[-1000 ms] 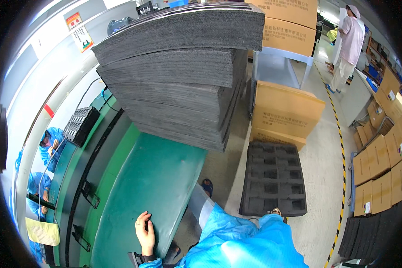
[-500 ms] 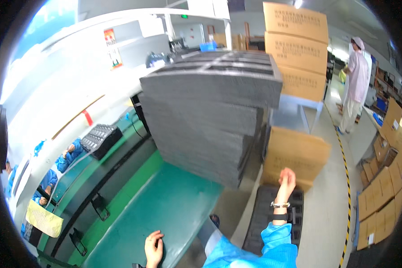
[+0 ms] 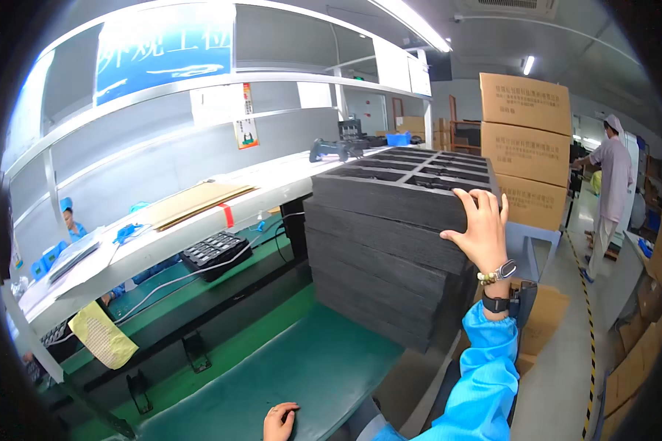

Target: Inspecting and assembling walkie-talkies at a production line workstation.

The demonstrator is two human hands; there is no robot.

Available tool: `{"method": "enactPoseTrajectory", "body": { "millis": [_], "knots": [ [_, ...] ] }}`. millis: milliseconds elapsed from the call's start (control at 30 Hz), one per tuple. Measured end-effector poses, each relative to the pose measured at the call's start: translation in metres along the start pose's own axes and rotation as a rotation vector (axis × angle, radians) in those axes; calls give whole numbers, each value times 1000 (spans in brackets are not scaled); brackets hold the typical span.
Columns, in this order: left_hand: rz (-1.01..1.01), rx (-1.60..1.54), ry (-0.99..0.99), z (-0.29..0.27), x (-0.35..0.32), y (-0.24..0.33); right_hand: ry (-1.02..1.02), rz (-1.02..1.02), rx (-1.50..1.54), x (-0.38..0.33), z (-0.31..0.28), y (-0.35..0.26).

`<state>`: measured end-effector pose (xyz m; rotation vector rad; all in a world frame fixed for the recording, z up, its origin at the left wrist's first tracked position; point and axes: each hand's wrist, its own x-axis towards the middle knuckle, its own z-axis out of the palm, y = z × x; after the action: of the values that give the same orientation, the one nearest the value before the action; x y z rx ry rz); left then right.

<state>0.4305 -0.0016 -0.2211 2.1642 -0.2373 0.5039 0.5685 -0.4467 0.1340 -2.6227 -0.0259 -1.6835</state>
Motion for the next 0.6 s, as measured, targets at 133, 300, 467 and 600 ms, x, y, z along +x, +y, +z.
{"method": "enactPoseTrajectory", "body": {
  "millis": [133,300,467,600],
  "knots": [
    [25,-20,11,-4,1,5,57,-93,-42,14,4,6],
    [37,-34,12,-3,-1,4,43,-192,70,15,-23,-1],
    [-14,-39,8,-8,-9,7,21,-342,169,-25,-112,-94],
    [-14,-28,1,-10,-10,11,120,-427,140,-68,-155,-123]
  ]
}}
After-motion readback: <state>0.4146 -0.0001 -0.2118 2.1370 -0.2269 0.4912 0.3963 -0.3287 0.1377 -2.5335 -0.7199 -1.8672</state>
